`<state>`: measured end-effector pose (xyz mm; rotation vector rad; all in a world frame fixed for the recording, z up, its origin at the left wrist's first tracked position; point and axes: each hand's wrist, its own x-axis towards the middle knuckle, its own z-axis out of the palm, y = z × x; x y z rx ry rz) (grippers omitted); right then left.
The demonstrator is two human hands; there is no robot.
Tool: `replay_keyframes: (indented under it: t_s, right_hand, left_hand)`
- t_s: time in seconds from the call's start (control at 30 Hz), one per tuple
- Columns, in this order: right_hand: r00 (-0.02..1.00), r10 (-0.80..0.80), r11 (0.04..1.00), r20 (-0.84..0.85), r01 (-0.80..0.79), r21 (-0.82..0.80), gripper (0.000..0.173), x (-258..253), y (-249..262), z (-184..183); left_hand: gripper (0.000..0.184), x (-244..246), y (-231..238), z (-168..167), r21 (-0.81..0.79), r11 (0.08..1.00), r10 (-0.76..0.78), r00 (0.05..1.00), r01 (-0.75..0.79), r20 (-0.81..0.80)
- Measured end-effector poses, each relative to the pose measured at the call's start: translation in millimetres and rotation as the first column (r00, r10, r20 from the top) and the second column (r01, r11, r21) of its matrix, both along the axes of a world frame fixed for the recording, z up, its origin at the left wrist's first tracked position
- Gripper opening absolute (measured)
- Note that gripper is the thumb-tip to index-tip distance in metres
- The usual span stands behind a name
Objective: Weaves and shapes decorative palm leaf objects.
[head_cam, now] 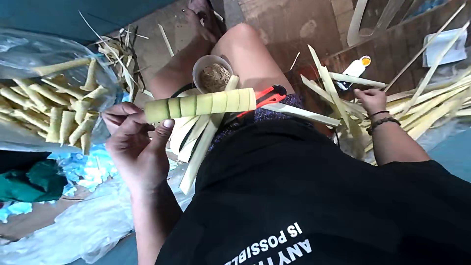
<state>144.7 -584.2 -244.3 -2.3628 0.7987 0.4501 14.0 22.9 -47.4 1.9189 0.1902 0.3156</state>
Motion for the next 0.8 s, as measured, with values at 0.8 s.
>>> replay_keyframes:
  t_s: [0.8]
  right_hand:
    - [-0.052, 0.643, 0.326, 0.764, -0.884, -0.334, 0.018, 29.6, 364.6, 237.4]
  left_hand:
    - [0.023, 12.8, -40.1, 56.6, -0.132, 0.922, -0.306, 0.895, 0.363, 0.324]
